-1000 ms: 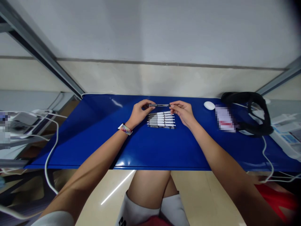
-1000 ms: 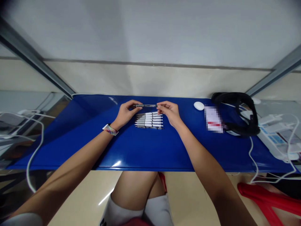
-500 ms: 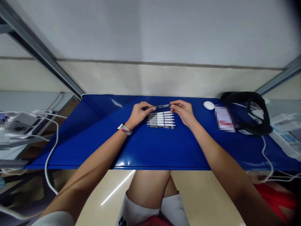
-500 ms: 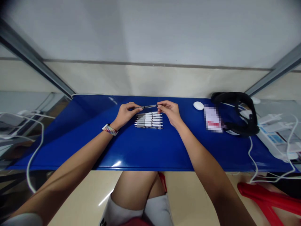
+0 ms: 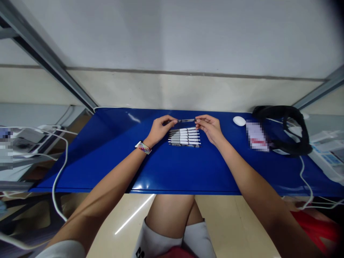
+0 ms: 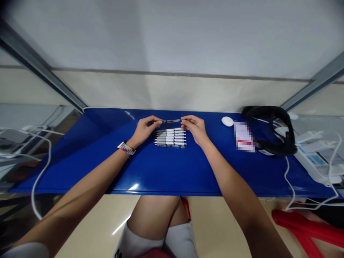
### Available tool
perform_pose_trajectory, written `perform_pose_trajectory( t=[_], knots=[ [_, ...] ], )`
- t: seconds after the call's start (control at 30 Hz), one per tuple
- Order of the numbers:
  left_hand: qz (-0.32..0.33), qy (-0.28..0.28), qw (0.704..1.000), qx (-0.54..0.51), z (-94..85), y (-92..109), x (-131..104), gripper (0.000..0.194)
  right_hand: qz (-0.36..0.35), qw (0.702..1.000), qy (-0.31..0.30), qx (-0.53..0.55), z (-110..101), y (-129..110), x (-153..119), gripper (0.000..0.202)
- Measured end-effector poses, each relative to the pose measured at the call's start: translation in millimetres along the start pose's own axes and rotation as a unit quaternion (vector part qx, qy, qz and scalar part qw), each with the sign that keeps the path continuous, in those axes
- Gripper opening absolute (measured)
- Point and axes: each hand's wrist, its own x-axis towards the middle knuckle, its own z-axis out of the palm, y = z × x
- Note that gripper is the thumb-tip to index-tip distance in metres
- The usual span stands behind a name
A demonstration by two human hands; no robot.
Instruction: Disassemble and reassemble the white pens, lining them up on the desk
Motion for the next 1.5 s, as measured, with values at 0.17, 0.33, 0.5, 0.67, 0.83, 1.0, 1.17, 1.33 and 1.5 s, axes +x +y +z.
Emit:
perform_pose_trajectory(
  t=[0.17,0.33,0.5,0.67,0.83,1.0,1.17,1.33,1.5],
  knots=[
    [-0.026,0.009,0.999,-0.017,-0.1,-0.1,0.4,0.037,0.002,1.000,-0.003,-0.008,-0.3,1.5,0.1,0.034],
    [-0.011,0.006,1.000,0.001,-0.3,-0.1,0.3,0.031,0.000,1.000,0.002,0.003,-1.5,2.7,0.4,0.032],
    [-0.024,0.010,1.000,-0.005,-0.6,-3.9,0.6,0.031,0.000,1.000,0.006,-0.001,-2.7,3.9,1.4,0.032],
    [0.001,0.027,0.999,-0.022,-0.4,-10.9,1.8,0.026,0.001,1.000,0.022,-0.004,-4.5,6.8,2.7,0.033],
    [-0.010,0.051,0.998,-0.019,-1.3,-17.2,3.0,0.018,0.010,1.000,0.023,0.004,-6.9,7.3,3.6,0.029],
    [-0.012,0.097,0.995,0.000,-4.0,-22.3,4.4,0.021,0.012,0.999,0.040,0.021,-11.0,4.6,5.9,0.024],
    [-0.023,0.113,0.993,-0.002,-5.1,-21.2,5.2,0.021,0.005,0.998,0.059,0.018,-14.4,3.3,8.5,0.024],
    [-0.018,0.113,0.993,-0.001,-5.1,-18.9,5.3,0.020,-0.003,0.997,0.073,0.015,-15.1,3.8,8.8,0.024],
    [-0.013,0.116,0.993,-0.023,-4.7,-21.1,5.9,0.017,-0.005,0.996,0.083,0.020,-15.1,2.4,8.8,0.022]
  ],
)
